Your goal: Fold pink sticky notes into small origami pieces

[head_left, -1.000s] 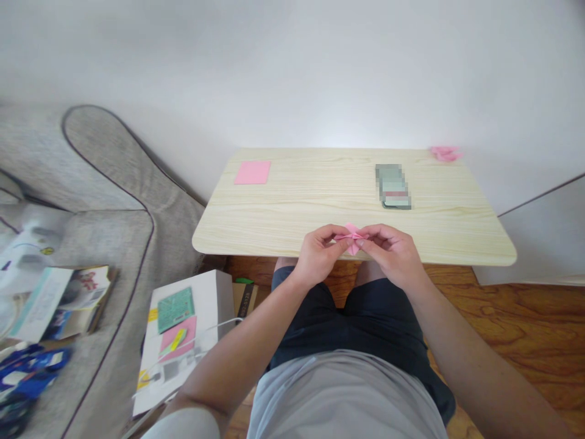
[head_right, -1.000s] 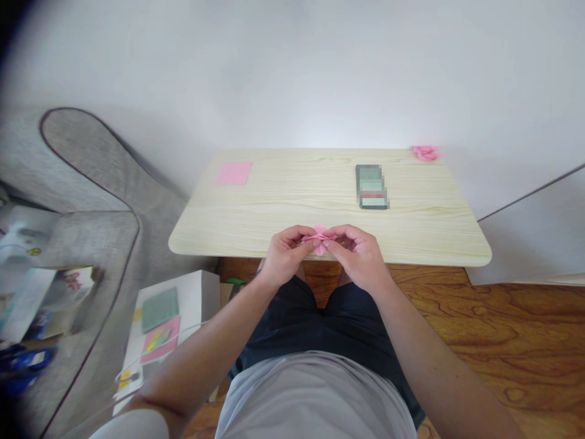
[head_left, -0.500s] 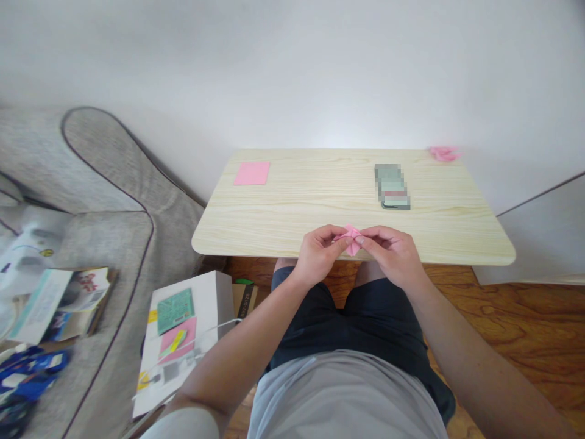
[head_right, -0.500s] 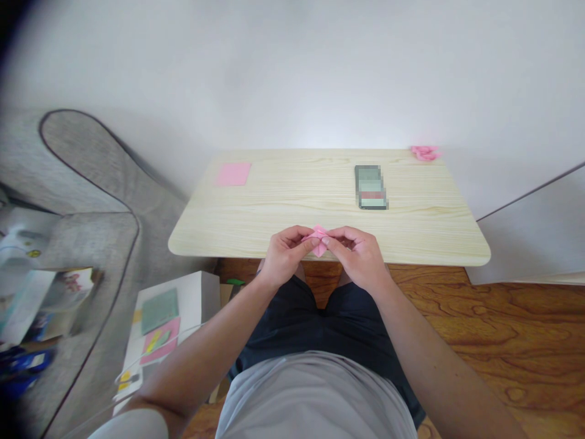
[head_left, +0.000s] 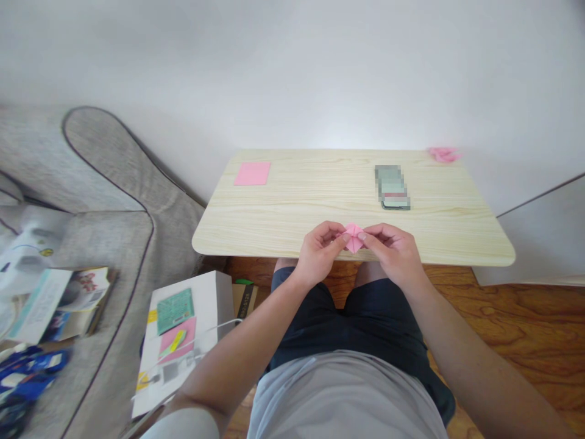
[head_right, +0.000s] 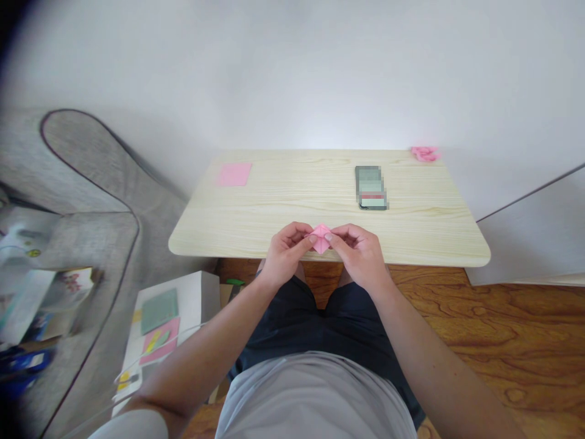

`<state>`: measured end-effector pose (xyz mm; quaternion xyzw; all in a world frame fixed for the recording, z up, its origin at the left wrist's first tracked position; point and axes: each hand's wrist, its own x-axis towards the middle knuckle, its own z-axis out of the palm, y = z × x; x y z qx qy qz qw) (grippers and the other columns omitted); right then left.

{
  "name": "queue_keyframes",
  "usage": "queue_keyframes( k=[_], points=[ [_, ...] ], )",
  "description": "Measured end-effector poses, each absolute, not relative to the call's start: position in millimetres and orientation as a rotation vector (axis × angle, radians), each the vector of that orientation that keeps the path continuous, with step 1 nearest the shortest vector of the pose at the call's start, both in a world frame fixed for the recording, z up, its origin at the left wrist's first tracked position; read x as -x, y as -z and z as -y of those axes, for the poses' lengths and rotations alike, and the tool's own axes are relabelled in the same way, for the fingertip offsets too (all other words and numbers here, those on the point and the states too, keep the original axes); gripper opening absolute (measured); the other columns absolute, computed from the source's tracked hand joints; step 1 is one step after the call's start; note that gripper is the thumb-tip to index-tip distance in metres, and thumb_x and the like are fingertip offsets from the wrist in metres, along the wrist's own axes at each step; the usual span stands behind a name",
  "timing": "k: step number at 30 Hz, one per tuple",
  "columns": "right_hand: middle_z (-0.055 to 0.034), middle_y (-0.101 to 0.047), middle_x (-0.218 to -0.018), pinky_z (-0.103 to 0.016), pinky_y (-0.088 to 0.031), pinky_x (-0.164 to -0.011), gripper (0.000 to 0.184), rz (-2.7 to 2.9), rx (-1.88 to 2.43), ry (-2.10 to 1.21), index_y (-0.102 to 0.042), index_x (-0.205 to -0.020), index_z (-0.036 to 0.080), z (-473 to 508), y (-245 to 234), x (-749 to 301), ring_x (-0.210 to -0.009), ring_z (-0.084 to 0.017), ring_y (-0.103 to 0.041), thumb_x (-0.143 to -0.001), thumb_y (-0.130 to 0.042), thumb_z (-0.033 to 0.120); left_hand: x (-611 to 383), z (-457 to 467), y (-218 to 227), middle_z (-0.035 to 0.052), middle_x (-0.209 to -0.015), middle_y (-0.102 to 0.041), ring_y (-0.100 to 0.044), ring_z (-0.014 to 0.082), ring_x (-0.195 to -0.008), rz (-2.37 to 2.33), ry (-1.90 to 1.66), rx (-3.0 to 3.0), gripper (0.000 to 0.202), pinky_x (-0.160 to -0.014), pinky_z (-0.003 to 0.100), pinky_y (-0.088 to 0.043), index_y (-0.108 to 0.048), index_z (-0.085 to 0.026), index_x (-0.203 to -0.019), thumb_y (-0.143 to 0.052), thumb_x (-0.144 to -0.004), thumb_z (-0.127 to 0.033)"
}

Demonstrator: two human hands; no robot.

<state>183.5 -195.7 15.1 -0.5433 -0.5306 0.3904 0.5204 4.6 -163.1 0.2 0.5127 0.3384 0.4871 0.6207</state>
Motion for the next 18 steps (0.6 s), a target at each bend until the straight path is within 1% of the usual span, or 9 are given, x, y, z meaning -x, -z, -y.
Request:
queue_keyframes(
  k=[4,7,9,11,12,18],
  points=[
    [-0.0042,-0.079,-0.086,-0.034,-0.056,-0.074,0.024,1.251,1.272,-0.97,-0.079,-0.094,0.022,196,-14,-184,-0.077,-0.02,-0.071,-0.084,-0.082,0.043,-2,162,1,0.0021,-0.087,-0.069,-0.063,0.012,-0.08,-0.767,-1.127,-1.188,0.025,-0.08,0.026,-0.05,-0.068,-0.016,-0.098,-0.08,-0.085,-0.035],
    [-0.0038,-0.079,-0.093,-0.036,-0.058,-0.082,0.025,1.235,1.211,-1.037,-0.076,-0.102,0.024,197,-15,-182,-0.084,-0.02,-0.073,-0.082,-0.082,0.038,-1,160,4,0.0034,-0.09,-0.07,-0.065,0.0144,-0.083,-0.783,-1.116,-1.201,0.023,-0.083,0.029,-0.052,-0.069,-0.017,-0.098,-0.079,-0.083,-0.031],
    [-0.0028,-0.079,-0.096,-0.037,-0.058,-0.086,0.033,1.209,1.163,-1.085,-0.072,-0.113,0.025,197,-16,-180,-0.087,-0.02,-0.074,-0.083,-0.082,0.034,-1,158,6,0.0038,-0.092,-0.071,-0.066,0.0152,-0.085,-0.783,-1.119,-1.201,0.022,-0.085,0.03,-0.052,-0.068,-0.017,-0.097,-0.079,-0.082,-0.028],
    [-0.0013,-0.08,-0.093,-0.037,-0.059,-0.087,0.044,1.171,1.131,-1.125,-0.066,-0.123,0.027,195,-16,-180,-0.086,-0.02,-0.075,-0.082,-0.081,0.032,-1,157,7,0.004,-0.093,-0.071,-0.066,0.0154,-0.086,-0.774,-1.123,-1.192,0.022,-0.085,0.03,-0.052,-0.068,-0.017,-0.098,-0.079,-0.081,-0.027],
    [-0.0008,-0.08,-0.091,-0.038,-0.059,-0.088,0.046,1.154,1.125,-1.137,-0.065,-0.125,0.027,195,-15,-180,-0.085,-0.02,-0.076,-0.082,-0.081,0.032,-1,156,8,0.004,-0.093,-0.071,-0.067,0.0154,-0.086,-0.769,-1.123,-1.182,0.023,-0.085,0.03,-0.052,-0.068,-0.018,-0.098,-0.08,-0.081,-0.027],
    [-0.0028,-0.08,-0.094,-0.038,-0.061,-0.086,0.031,1.139,1.143,-1.121,-0.07,-0.108,0.026,186,-8,-181,-0.087,-0.021,-0.076,-0.082,-0.08,0.038,-1,150,5,0.0041,-0.094,-0.073,-0.067,0.0147,-0.084,-0.743,-1.108,-1.144,0.028,-0.081,0.028,-0.051,-0.066,-0.018,-0.103,-0.081,-0.082,-0.031]
  ],
)
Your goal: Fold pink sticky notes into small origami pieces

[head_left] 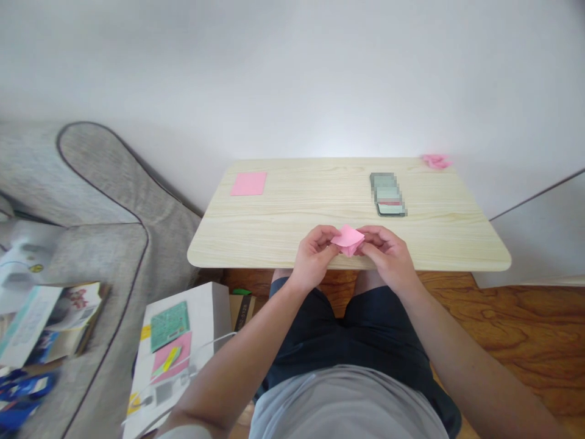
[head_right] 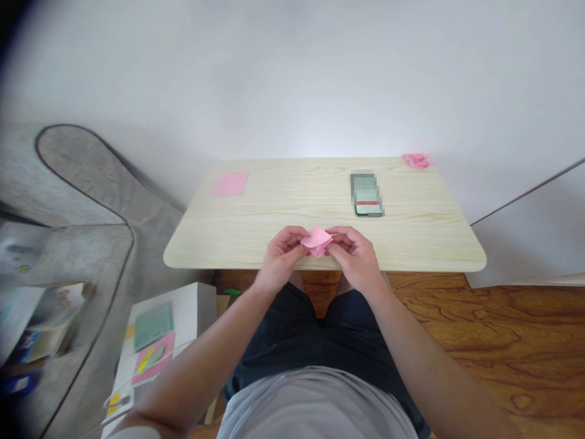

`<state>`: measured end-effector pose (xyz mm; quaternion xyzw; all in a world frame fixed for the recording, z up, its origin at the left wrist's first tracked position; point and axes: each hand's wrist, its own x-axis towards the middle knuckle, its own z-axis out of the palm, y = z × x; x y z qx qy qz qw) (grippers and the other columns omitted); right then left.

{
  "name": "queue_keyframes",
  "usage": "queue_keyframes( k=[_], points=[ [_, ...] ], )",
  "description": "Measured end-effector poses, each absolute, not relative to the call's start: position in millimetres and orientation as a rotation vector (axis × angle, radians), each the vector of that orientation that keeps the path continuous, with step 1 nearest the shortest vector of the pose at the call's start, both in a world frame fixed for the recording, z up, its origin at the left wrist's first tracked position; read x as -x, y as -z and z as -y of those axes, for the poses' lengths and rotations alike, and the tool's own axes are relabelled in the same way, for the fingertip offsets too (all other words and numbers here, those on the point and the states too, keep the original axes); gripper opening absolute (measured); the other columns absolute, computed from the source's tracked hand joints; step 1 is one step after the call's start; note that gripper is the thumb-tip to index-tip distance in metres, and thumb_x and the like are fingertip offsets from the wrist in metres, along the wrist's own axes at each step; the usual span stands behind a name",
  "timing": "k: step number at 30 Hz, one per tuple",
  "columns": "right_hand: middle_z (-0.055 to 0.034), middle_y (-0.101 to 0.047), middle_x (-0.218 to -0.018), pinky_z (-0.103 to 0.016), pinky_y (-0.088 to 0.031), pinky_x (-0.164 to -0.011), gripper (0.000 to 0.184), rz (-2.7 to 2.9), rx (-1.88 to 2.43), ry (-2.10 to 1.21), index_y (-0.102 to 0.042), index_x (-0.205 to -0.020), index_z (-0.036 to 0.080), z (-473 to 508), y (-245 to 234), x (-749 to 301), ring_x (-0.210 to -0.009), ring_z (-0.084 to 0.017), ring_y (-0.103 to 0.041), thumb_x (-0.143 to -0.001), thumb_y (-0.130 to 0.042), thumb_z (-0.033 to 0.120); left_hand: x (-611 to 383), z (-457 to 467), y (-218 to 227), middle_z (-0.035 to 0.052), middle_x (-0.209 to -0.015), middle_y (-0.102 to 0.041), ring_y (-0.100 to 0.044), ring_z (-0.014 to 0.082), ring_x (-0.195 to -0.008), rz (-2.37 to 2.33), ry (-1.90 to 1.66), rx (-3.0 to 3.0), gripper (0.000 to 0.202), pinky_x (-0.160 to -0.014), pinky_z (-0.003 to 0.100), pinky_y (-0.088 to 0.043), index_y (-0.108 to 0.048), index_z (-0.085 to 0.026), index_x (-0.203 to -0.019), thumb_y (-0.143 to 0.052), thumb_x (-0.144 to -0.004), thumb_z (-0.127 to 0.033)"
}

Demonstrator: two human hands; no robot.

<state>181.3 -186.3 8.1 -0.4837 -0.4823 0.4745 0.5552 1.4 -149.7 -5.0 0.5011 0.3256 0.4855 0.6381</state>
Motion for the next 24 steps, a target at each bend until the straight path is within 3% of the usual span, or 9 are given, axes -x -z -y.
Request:
queue_keyframes(
  k=[7,14,20,24],
  points=[
    [-0.0011,-0.079,-0.089,-0.033,-0.059,-0.08,0.033,1.132,1.138,-1.14,-0.068,-0.107,0.026,158,-2,-187,-0.083,-0.019,-0.075,-0.079,-0.082,0.034,-2,116,1,0.0048,-0.097,-0.073,-0.066,0.0139,-0.089,-0.767,-1.031,-1.284,0.021,-0.082,0.026,-0.048,-0.067,-0.016,-0.1,-0.076,-0.084,-0.025],
    [-0.0011,-0.078,-0.086,-0.032,-0.057,-0.073,0.03,1.208,1.126,-1.097,-0.068,-0.099,0.022,101,-10,-197,-0.076,-0.017,-0.072,-0.073,-0.083,0.03,-10,47,-7,0.0018,-0.088,-0.073,-0.062,0.0103,-0.076,-0.715,-1.056,-1.342,0.023,-0.073,0.024,-0.046,-0.07,-0.015,-0.095,-0.077,-0.073,-0.02],
    [-0.0031,-0.079,-0.092,-0.031,-0.059,-0.068,0.022,1.226,1.14,-1.255,-0.074,-0.099,0.023,60,-20,-197,-0.077,-0.018,-0.075,-0.082,-0.074,0.036,-5,9,-6,0.0023,-0.083,-0.073,-0.063,0.0121,-0.073,-0.759,-1.046,-1.328,0.021,-0.07,0.026,-0.049,-0.073,-0.015,-0.089,-0.077,-0.07,-0.023],
    [-0.003,-0.079,-0.088,-0.03,-0.061,-0.067,0.019,1.194,1.154,-1.3,-0.074,-0.098,0.022,35,-14,-193,-0.075,-0.019,-0.076,-0.082,-0.072,0.032,0,-3,-1,0.0023,-0.082,-0.073,-0.064,0.0136,-0.075,-0.759,-1.041,-1.246,0.021,-0.073,0.027,-0.051,-0.075,-0.016,-0.088,-0.075,-0.068,-0.021]
  ],
)
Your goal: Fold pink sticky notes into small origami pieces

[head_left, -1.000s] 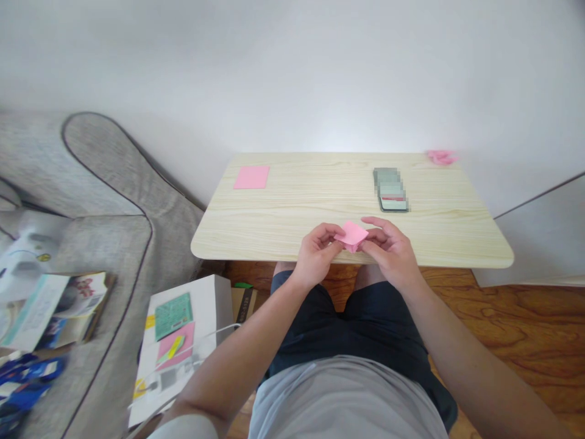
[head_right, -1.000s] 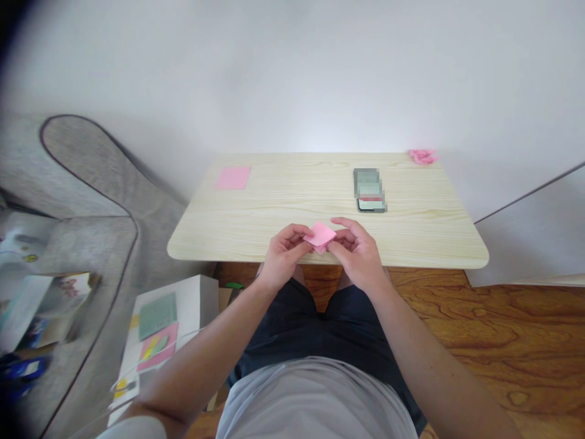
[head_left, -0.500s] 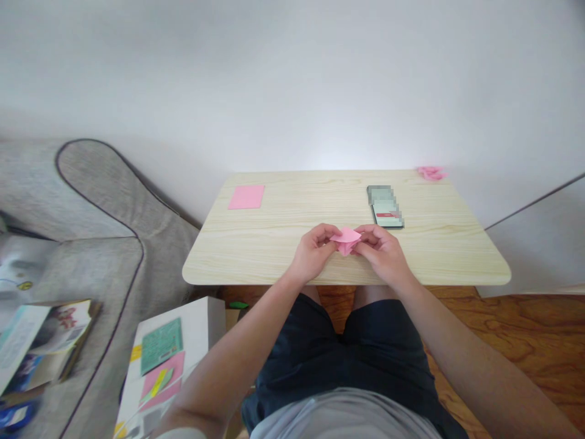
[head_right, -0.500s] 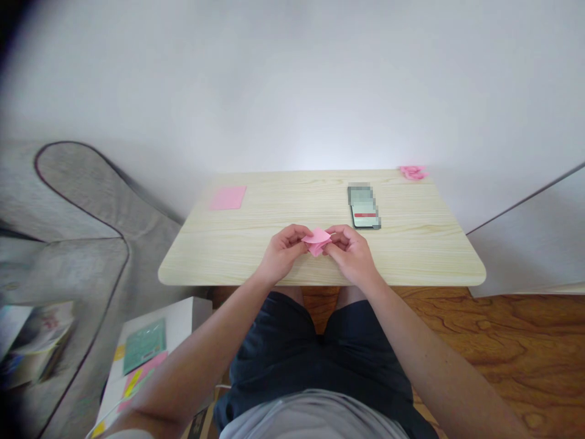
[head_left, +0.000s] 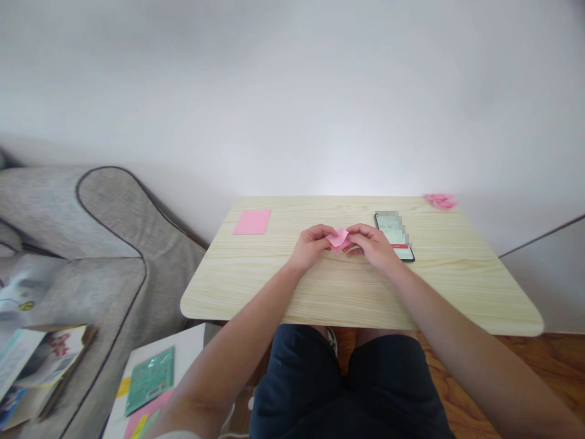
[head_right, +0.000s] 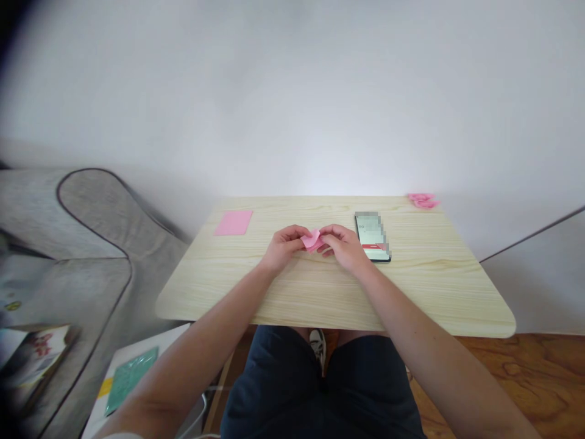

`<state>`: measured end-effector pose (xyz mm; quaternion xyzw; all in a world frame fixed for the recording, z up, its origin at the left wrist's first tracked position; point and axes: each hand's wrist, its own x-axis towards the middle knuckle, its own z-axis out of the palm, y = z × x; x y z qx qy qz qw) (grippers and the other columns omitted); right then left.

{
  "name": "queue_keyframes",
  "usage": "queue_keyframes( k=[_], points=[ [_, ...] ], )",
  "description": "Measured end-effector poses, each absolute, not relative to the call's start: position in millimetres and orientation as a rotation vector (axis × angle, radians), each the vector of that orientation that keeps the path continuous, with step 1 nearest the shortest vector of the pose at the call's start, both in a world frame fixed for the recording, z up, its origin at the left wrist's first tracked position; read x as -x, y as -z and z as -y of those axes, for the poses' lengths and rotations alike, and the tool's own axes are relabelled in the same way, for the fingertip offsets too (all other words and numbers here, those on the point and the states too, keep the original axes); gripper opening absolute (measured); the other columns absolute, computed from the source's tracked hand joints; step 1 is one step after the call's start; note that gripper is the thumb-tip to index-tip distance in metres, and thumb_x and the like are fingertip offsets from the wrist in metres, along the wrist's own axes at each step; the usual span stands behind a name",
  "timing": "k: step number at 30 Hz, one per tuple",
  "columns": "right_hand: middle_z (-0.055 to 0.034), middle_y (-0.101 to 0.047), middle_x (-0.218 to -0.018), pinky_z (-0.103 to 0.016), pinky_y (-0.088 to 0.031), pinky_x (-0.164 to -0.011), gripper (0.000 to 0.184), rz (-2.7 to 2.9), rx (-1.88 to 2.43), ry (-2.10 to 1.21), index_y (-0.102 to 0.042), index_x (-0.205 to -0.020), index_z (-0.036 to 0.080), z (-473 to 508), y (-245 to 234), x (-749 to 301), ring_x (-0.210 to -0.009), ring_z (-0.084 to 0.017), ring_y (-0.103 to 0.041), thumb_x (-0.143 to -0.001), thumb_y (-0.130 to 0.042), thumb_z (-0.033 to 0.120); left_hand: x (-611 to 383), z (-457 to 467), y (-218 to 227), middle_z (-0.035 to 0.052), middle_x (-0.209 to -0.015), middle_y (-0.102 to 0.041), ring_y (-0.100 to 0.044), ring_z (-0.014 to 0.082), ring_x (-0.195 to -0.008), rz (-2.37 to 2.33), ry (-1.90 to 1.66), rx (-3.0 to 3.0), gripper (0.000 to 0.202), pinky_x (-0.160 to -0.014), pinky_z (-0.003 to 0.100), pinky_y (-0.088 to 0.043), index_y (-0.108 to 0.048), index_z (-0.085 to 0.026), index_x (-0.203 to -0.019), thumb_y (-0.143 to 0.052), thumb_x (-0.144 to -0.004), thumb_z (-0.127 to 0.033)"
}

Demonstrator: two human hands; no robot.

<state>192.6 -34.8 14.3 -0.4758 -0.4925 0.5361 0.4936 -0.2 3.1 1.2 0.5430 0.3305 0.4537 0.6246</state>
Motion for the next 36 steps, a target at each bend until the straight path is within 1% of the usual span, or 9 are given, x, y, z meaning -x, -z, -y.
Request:
queue_keyframes(
  k=[3,7,12,16,20,23,28,33,36],
  points=[
    [-0.0018,-0.078,-0.089,-0.029,-0.061,-0.066,0.017,1.234,1.177,-1.283,-0.074,-0.096,0.022,19,-9,-188,-0.076,-0.018,-0.075,-0.081,-0.071,0.029,3,-7,1,0.0028,-0.084,-0.073,-0.065,0.0148,-0.077,-0.779,-1.05,-1.165,0.024,-0.075,0.029,-0.052,-0.076,-0.016,-0.09,-0.071,-0.067,-0.02],
    [-0.0012,-0.078,-0.088,-0.029,-0.061,-0.066,0.016,1.29,1.182,-1.28,-0.073,-0.096,0.023,8,-8,-185,-0.074,-0.017,-0.073,-0.083,-0.072,0.033,4,-5,2,0.0038,-0.087,-0.074,-0.066,0.0161,-0.079,-0.798,-1.068,-1.156,0.024,-0.074,0.029,-0.052,-0.076,-0.016,-0.092,-0.068,-0.07,-0.021],
    [-0.0024,-0.078,-0.092,-0.03,-0.061,-0.067,0.017,1.346,1.183,-1.261,-0.073,-0.097,0.024,4,-10,-185,-0.078,-0.018,-0.074,-0.084,-0.074,0.034,3,-3,1,0.0006,-0.078,-0.072,-0.061,0.013,-0.071,-0.876,-1.113,-1.255,0.02,-0.071,0.026,-0.048,-0.075,-0.016,-0.091,-0.067,-0.075,-0.023],
    [-0.0034,-0.078,-0.091,-0.03,-0.059,-0.068,0.019,1.332,1.182,-1.256,-0.073,-0.096,0.023,5,-7,-184,-0.079,-0.019,-0.074,-0.082,-0.077,0.035,3,-3,-1,0.0018,-0.084,-0.073,-0.064,0.015,-0.078,-0.883,-1.124,-1.26,0.019,-0.075,0.027,-0.05,-0.074,-0.016,-0.092,-0.068,-0.076,-0.025],
    [-0.0027,-0.077,-0.086,-0.03,-0.059,-0.067,0.019,1.256,1.195,-1.253,-0.074,-0.095,0.022,6,-4,-183,-0.076,-0.018,-0.072,-0.079,-0.078,0.031,3,-2,-2,0.0023,-0.086,-0.073,-0.064,0.015,-0.08,-0.872,-1.106,-1.255,0.022,-0.076,0.027,-0.05,-0.073,-0.016,-0.095,-0.069,-0.076,-0.026],
    [-0.0016,-0.076,-0.082,-0.03,-0.059,-0.068,0.017,1.203,1.191,-1.258,-0.075,-0.091,0.022,8,-4,-183,-0.073,-0.017,-0.071,-0.077,-0.08,0.031,3,-2,-1,0.0022,-0.088,-0.073,-0.063,0.0145,-0.081,-0.893,-1.096,-1.282,0.021,-0.078,0.027,-0.049,-0.073,-0.016,-0.096,-0.068,-0.077,-0.023],
    [0.0003,-0.075,-0.078,-0.03,-0.058,-0.067,0.017,1.144,1.171,-1.247,-0.075,-0.089,0.022,9,-2,-186,-0.067,-0.015,-0.069,-0.076,-0.082,0.031,3,-3,3,0.0032,-0.09,-0.072,-0.061,0.0138,-0.079,-0.962,-1.095,-1.369,0.022,-0.075,0.026,-0.047,-0.074,-0.016,-0.1,-0.069,-0.08,-0.022],
    [-0.0007,-0.076,-0.083,-0.031,-0.059,-0.068,0.019,1.132,1.131,-1.254,-0.075,-0.092,0.023,9,5,-189,-0.072,-0.017,-0.071,-0.079,-0.082,0.035,4,-3,5,0.004,-0.089,-0.071,-0.063,0.0141,-0.08,-0.905,-1.091,-1.32,0.024,-0.073,0.026,-0.047,-0.07,-0.015,-0.104,-0.074,-0.083,-0.027],
    [-0.0023,-0.078,-0.087,-0.032,-0.059,-0.071,0.022,1.168,1.116,-1.237,-0.076,-0.094,0.024,10,5,-187,-0.078,-0.019,-0.072,-0.08,-0.083,0.039,3,-1,3,0.0057,-0.093,-0.072,-0.066,0.0148,-0.084,-0.855,-1.064,-1.29,0.025,-0.078,0.027,-0.05,-0.07,-0.015,-0.104,-0.076,-0.085,-0.029]
  ],
)
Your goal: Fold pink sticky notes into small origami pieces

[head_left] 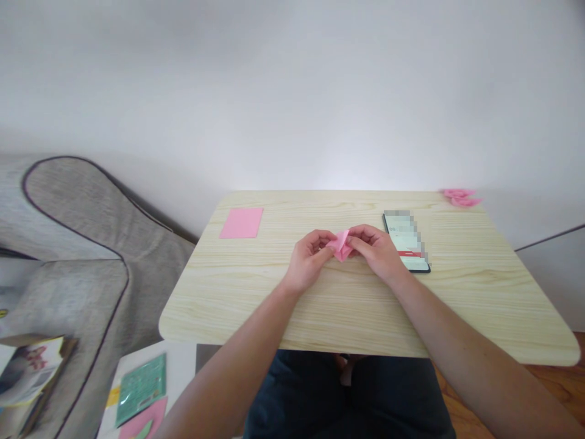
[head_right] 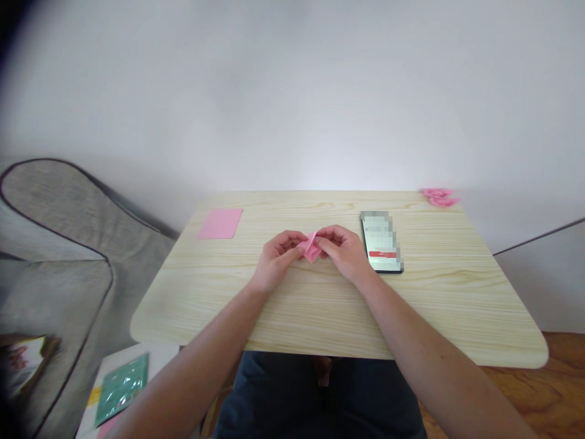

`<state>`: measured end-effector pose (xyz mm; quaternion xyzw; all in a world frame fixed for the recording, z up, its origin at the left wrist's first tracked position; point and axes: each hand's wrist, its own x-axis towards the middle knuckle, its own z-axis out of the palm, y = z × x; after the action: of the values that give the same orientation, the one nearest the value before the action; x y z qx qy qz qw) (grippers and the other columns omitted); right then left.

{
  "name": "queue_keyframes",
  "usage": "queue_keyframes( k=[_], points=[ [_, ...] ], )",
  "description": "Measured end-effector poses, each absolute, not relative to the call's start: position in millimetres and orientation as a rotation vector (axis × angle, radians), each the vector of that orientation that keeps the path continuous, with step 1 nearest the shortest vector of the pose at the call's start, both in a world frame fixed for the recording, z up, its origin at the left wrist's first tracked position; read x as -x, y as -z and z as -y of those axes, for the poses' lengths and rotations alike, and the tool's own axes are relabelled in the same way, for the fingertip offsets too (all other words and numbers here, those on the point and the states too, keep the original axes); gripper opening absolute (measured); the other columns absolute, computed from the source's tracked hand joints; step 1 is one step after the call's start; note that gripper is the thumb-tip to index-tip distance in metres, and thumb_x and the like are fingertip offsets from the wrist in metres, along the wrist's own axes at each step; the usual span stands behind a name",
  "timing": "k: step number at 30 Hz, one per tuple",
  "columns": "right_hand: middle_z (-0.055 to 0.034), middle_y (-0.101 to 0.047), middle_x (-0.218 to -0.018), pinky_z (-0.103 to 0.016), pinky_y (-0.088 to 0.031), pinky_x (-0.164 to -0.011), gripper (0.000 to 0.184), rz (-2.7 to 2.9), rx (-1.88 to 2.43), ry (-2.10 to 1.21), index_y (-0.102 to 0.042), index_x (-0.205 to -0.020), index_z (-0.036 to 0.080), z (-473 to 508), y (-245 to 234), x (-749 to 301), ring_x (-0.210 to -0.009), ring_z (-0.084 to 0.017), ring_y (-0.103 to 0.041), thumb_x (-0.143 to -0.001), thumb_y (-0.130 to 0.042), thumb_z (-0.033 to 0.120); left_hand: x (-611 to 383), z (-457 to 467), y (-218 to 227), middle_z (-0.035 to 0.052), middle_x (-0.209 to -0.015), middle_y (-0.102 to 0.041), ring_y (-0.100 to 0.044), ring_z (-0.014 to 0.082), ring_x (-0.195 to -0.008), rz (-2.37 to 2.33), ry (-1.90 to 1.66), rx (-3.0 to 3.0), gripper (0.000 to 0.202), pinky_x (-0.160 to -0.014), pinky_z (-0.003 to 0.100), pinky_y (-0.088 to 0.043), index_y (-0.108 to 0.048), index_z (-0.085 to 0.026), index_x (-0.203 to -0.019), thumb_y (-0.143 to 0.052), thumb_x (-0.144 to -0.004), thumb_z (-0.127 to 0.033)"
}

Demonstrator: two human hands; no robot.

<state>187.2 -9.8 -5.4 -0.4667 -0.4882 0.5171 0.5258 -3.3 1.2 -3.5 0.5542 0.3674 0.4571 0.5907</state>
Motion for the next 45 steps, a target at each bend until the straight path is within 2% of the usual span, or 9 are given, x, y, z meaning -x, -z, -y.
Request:
queue_keyframes(
  k=[4,16,23,25,29,32,35,40,45],
  points=[
    [-0.002,-0.078,-0.09,-0.032,-0.057,-0.076,0.024,1.223,1.128,-1.168,-0.077,-0.097,0.025,12,3,-184,-0.082,-0.019,-0.071,-0.082,-0.083,0.042,2,2,0,0.0063,-0.094,-0.074,-0.07,0.0158,-0.088,-0.815,-1.039,-1.247,0.026,-0.083,0.028,-0.053,-0.068,-0.015,-0.103,-0.078,-0.084,-0.029],
    [-0.0011,-0.076,-0.091,-0.032,-0.052,-0.079,0.019,1.353,1.185,-1.051,-0.079,-0.094,0.025,14,-2,-183,-0.085,-0.018,-0.068,-0.089,-0.073,0.043,1,5,-3,0.0034,-0.087,-0.074,-0.069,0.0137,-0.079,-0.802,-0.996,-1.252,0.021,-0.078,0.027,-0.053,-0.063,-0.016,-0.1,-0.074,-0.083,-0.023],
    [-0.0003,-0.077,-0.093,-0.032,-0.052,-0.079,0.021,1.371,1.215,-1.029,-0.08,-0.096,0.025,14,-1,-185,-0.086,-0.018,-0.068,-0.091,-0.07,0.043,3,2,-2,0.0025,-0.082,-0.075,-0.07,0.0149,-0.076,-0.788,-1.013,-1.233,0.03,-0.077,0.028,-0.053,-0.061,-0.018,-0.106,-0.076,-0.087,-0.035],
    [-0.0005,-0.077,-0.094,-0.032,-0.052,-0.078,0.023,1.371,1.236,-1.025,-0.08,-0.096,0.026,13,0,-186,-0.086,-0.019,-0.068,-0.092,-0.068,0.044,4,3,-2,0.0036,-0.086,-0.075,-0.07,0.0158,-0.079,-0.766,-1.015,-1.229,0.034,-0.078,0.029,-0.053,-0.061,-0.018,-0.107,-0.078,-0.085,-0.038],
    [-0.0007,-0.075,-0.087,-0.031,-0.051,-0.072,0.029,1.363,1.266,-1.024,-0.079,-0.093,0.026,14,-1,-185,-0.081,-0.019,-0.066,-0.094,-0.065,0.05,2,6,-4,0.0044,-0.092,-0.074,-0.069,0.015,-0.082,-0.763,-1.017,-1.262,0.042,-0.076,0.026,-0.051,-0.062,-0.018,-0.106,-0.087,-0.076,-0.032],
    [-0.0015,-0.072,-0.078,-0.031,-0.051,-0.068,0.04,1.361,1.271,-1.037,-0.077,-0.083,0.024,16,-4,-184,-0.075,-0.02,-0.064,-0.095,-0.062,0.059,0,5,-3,0.0035,-0.089,-0.073,-0.068,0.0138,-0.079,-0.823,-1.05,-1.299,0.033,-0.073,0.025,-0.05,-0.063,-0.017,-0.098,-0.084,-0.078,-0.033],
    [-0.0041,-0.076,-0.085,-0.033,-0.054,-0.068,0.048,1.338,1.212,-1.141,-0.08,-0.09,0.024,18,-7,-185,-0.078,-0.021,-0.067,-0.096,-0.057,0.065,-1,1,2,0.0022,-0.086,-0.072,-0.067,0.0135,-0.078,-0.903,-1.105,-1.301,0.023,-0.072,0.025,-0.05,-0.063,-0.016,-0.092,-0.077,-0.082,-0.032],
    [-0.004,-0.077,-0.096,-0.035,-0.055,-0.074,0.039,1.458,1.141,-1.097,-0.078,-0.11,0.026,23,-7,-185,-0.079,-0.02,-0.068,-0.085,-0.078,0.055,-1,-1,10,-0.0004,-0.079,-0.067,-0.06,0.0114,-0.069,-1.043,-1.202,-1.367,0.011,-0.064,0.024,-0.045,-0.064,-0.016,-0.089,-0.069,-0.083,-0.024],
    [-0.0051,-0.078,-0.094,-0.038,-0.057,-0.077,0.037,1.443,1.162,-1.049,-0.077,-0.105,0.024,24,-3,-183,-0.082,-0.022,-0.071,-0.081,-0.083,0.05,-1,0,9,-0.0011,-0.077,-0.067,-0.061,0.0114,-0.068,-1.024,-1.204,-1.373,0.014,-0.062,0.023,-0.045,-0.06,-0.017,-0.085,-0.07,-0.084,-0.027]
  ],
)
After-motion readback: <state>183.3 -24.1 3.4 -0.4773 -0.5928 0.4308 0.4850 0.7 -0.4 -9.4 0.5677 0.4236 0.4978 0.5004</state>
